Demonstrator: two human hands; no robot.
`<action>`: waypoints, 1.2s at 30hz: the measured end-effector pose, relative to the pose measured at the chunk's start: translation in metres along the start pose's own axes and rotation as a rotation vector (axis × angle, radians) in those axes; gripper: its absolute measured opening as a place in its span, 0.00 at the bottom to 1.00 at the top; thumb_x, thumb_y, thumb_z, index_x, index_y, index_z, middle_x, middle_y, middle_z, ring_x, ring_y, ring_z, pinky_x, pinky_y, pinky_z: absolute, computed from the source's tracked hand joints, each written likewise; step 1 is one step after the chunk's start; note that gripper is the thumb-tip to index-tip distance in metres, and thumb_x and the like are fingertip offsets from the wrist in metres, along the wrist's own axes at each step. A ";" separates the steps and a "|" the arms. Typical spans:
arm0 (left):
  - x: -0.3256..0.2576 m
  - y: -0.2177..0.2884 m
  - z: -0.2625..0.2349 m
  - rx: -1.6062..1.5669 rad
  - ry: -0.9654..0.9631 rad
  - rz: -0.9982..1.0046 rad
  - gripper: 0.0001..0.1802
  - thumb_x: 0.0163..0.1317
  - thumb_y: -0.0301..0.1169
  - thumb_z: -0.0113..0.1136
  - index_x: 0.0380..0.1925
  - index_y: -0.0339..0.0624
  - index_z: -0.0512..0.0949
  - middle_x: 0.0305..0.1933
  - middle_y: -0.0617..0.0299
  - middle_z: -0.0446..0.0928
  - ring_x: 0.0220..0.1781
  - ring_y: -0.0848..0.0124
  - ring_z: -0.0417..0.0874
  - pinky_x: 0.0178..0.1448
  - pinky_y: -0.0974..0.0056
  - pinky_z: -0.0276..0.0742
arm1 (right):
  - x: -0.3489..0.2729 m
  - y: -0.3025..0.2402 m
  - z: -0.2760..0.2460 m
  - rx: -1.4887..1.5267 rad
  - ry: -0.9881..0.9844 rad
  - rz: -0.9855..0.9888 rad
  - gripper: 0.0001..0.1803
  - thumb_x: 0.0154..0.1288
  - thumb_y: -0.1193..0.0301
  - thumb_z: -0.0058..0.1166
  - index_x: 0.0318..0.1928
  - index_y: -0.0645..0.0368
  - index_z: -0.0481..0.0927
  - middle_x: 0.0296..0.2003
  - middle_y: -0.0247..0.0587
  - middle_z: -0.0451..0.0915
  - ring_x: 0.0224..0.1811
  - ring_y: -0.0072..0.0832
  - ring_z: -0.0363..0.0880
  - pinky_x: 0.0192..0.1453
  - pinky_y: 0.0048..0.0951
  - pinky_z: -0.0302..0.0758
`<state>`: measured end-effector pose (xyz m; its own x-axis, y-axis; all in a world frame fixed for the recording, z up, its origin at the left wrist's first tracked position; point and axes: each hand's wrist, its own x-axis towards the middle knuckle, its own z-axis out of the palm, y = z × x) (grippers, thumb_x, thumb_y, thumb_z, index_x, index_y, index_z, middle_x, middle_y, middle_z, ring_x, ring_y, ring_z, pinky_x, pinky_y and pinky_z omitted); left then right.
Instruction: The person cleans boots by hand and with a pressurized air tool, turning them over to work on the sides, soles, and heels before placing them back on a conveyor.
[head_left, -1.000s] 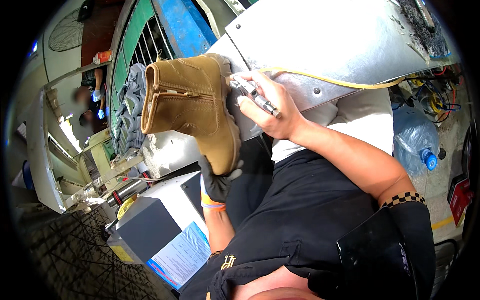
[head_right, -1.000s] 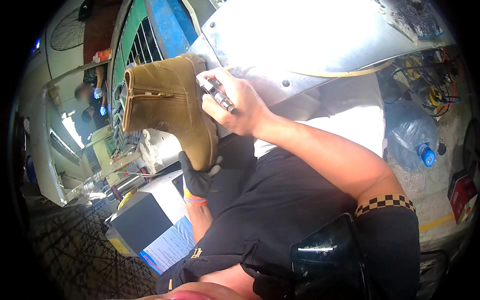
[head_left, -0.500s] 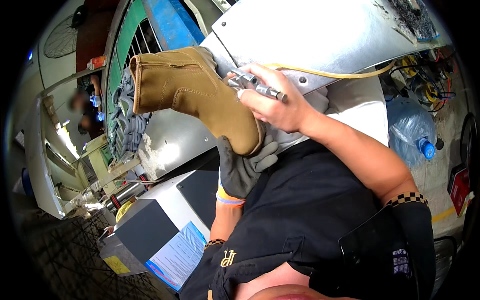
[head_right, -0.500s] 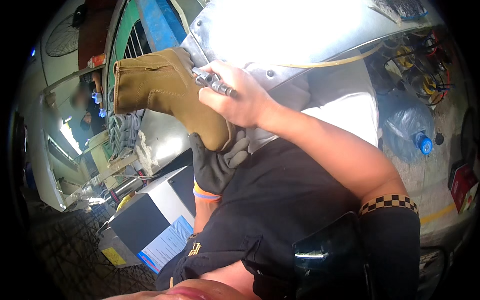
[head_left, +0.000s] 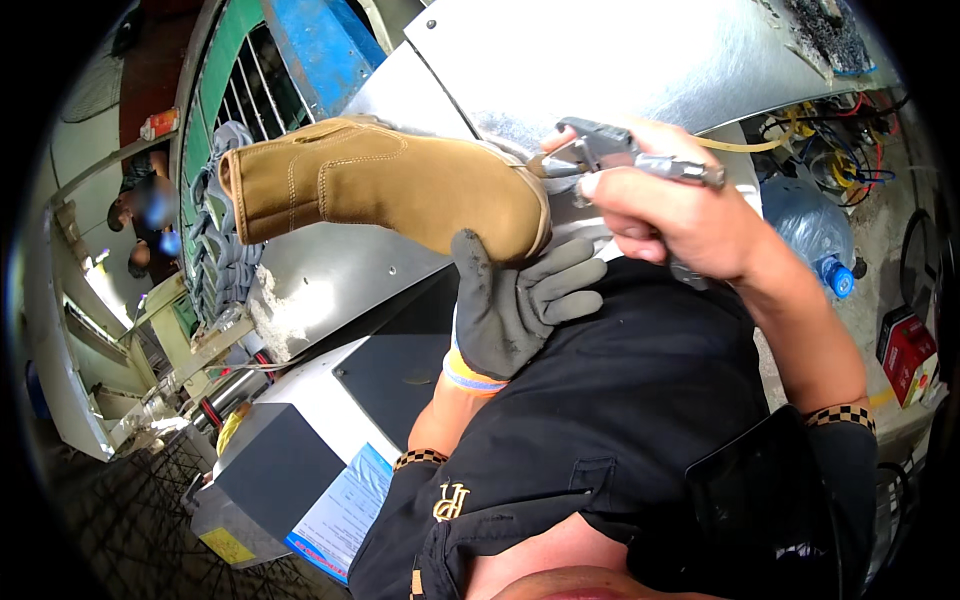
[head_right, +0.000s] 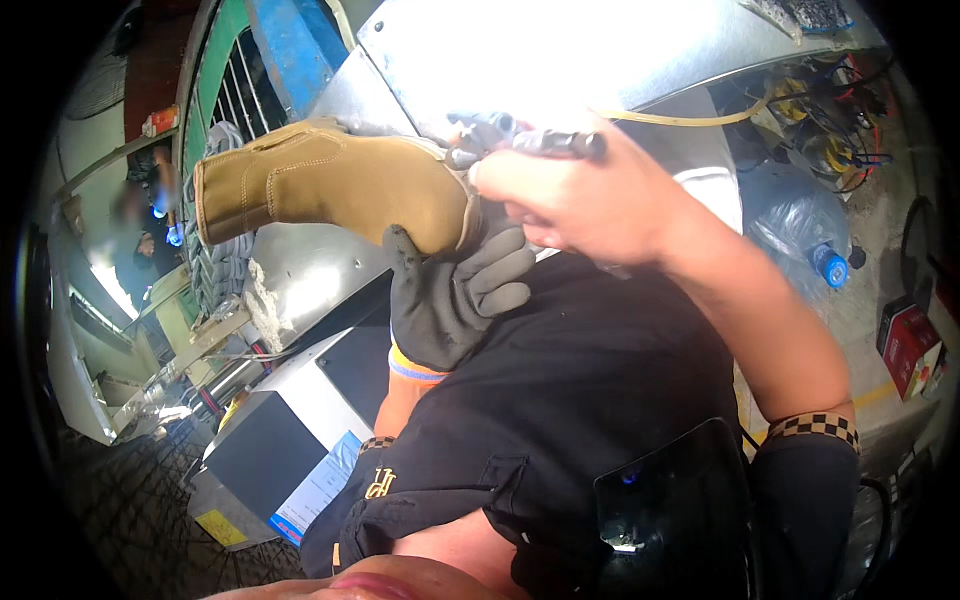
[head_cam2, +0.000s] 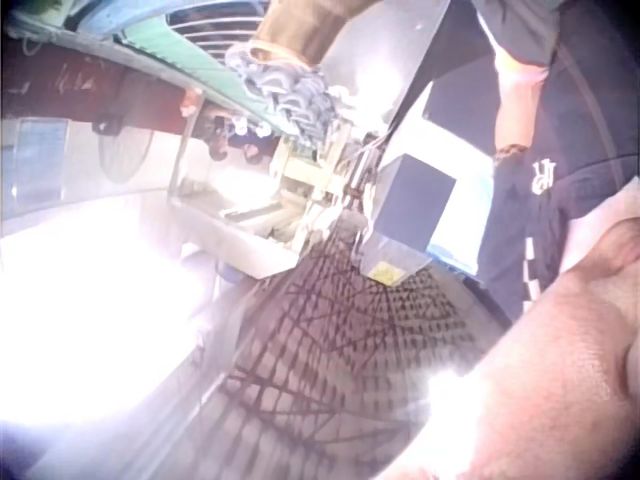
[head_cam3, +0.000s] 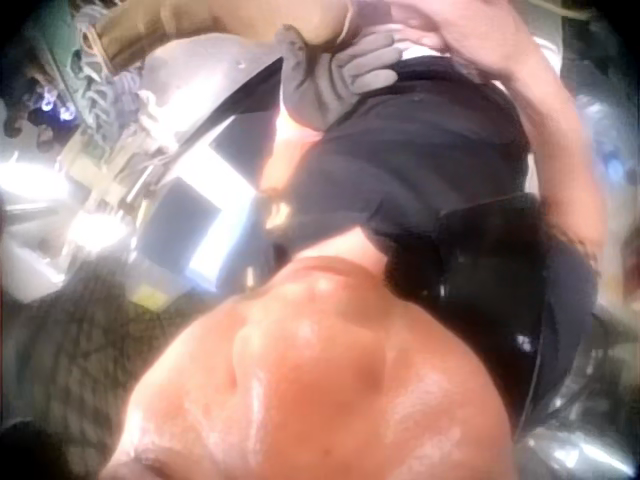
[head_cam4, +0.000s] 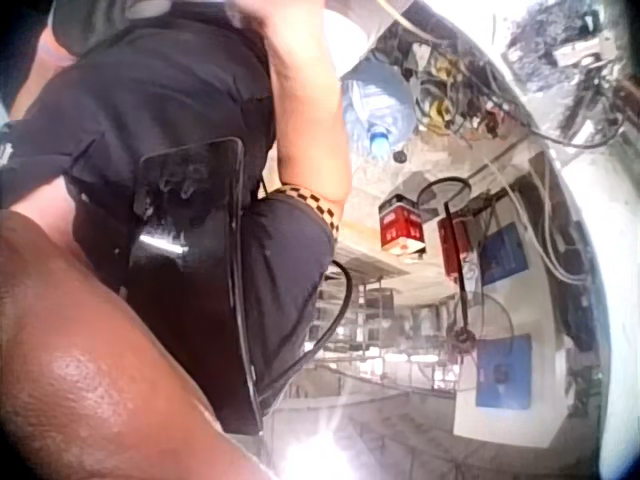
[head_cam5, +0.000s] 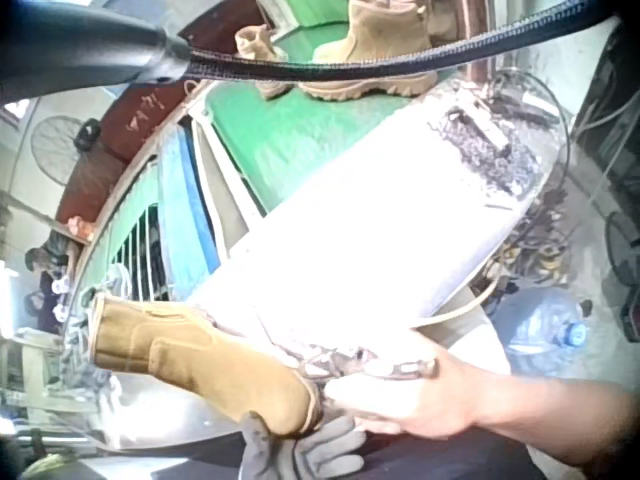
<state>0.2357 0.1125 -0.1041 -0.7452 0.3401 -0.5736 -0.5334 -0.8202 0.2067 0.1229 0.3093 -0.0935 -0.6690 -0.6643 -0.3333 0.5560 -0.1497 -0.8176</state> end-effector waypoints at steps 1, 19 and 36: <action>0.002 -0.001 0.004 0.002 -0.001 -0.004 0.51 0.64 0.69 0.38 0.66 0.29 0.57 0.58 0.43 0.70 0.56 0.54 0.74 0.54 0.55 0.76 | -0.003 -0.007 -0.002 0.013 0.019 0.066 0.13 0.65 0.72 0.48 0.49 0.63 0.71 0.15 0.27 0.62 0.14 0.16 0.59 0.19 0.22 0.60; 0.048 0.005 0.024 -0.134 -0.266 -0.072 0.58 0.62 0.73 0.30 0.71 0.29 0.43 0.71 0.37 0.59 0.71 0.51 0.66 0.72 0.52 0.64 | -0.027 -0.013 0.018 0.058 0.322 -0.029 0.25 0.63 0.73 0.46 0.61 0.69 0.67 0.21 0.29 0.64 0.16 0.13 0.56 0.19 0.18 0.58; 0.069 0.012 0.032 0.784 -0.185 0.206 0.19 0.66 0.36 0.52 0.49 0.32 0.69 0.49 0.50 0.74 0.50 0.60 0.77 0.60 0.59 0.72 | -0.018 0.049 0.010 -0.514 0.302 -0.543 0.25 0.58 0.79 0.49 0.59 0.68 0.70 0.23 0.31 0.72 0.23 0.14 0.66 0.29 0.18 0.64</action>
<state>0.1647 0.1407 -0.1156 -0.8759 0.3441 -0.3382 -0.4519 -0.3392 0.8251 0.1672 0.3063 -0.1232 -0.9258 -0.3585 0.1202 -0.1325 0.0098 -0.9911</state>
